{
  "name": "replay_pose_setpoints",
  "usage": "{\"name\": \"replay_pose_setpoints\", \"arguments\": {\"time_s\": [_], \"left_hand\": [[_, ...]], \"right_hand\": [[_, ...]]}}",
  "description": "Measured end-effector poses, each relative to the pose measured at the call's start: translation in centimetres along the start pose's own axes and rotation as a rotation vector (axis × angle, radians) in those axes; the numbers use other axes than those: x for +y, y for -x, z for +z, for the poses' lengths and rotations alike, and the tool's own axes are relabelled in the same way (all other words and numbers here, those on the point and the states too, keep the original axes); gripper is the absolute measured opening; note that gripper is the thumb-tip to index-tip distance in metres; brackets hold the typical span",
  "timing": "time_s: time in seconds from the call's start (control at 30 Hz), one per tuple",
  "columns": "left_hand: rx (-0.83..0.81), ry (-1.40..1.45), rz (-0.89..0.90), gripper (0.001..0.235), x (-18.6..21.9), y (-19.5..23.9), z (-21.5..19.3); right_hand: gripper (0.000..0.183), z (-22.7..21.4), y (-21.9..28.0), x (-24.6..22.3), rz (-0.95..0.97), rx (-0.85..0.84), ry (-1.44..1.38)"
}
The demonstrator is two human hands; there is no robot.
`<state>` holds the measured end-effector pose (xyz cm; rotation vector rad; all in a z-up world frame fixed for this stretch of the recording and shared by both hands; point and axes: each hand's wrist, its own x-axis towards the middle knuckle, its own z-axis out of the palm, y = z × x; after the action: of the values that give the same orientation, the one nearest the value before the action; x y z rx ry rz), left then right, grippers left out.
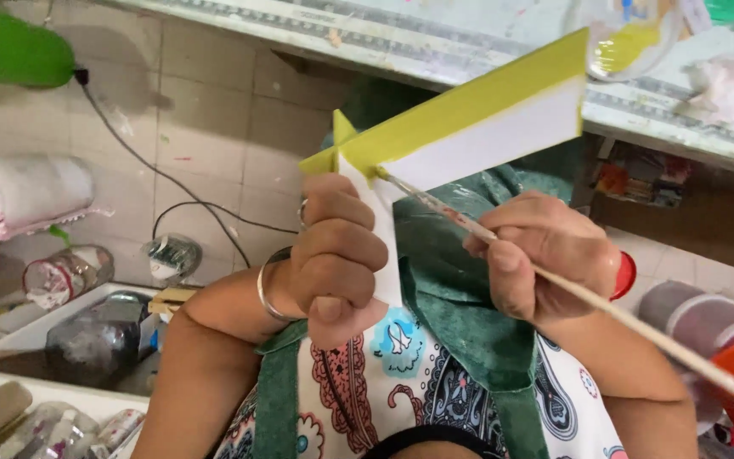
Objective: Painting a small decorative wooden sign with yellow paint using a brush
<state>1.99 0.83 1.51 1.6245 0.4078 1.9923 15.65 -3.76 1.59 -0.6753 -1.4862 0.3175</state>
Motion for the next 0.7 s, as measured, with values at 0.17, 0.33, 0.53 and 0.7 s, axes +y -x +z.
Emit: {"name": "replay_pose_setpoints", "arguments": {"time_s": [0.17,0.33,0.53,0.7], "left_hand": [[-0.252,-0.019,-0.042,0.037,-0.1,1.1,-1.5],[-0.060,0.008,-0.041,0.043,0.5,0.2,-0.3],[0.001,0.011,-0.047,0.042,0.4,0.1,0.2],[-0.042,0.024,-0.032,0.040,0.4,0.1,-0.2]], "right_hand": [[0.024,0.5,-0.6,-1.3,0.184,-0.121,0.103],[0.037,-1.5,-0.5,0.0,0.015,-0.321,0.146],[0.084,-2.1,-0.7,-0.5,-0.004,-0.479,0.110],[0.015,-0.9,0.2,0.0,-0.119,-0.217,0.320]]}}
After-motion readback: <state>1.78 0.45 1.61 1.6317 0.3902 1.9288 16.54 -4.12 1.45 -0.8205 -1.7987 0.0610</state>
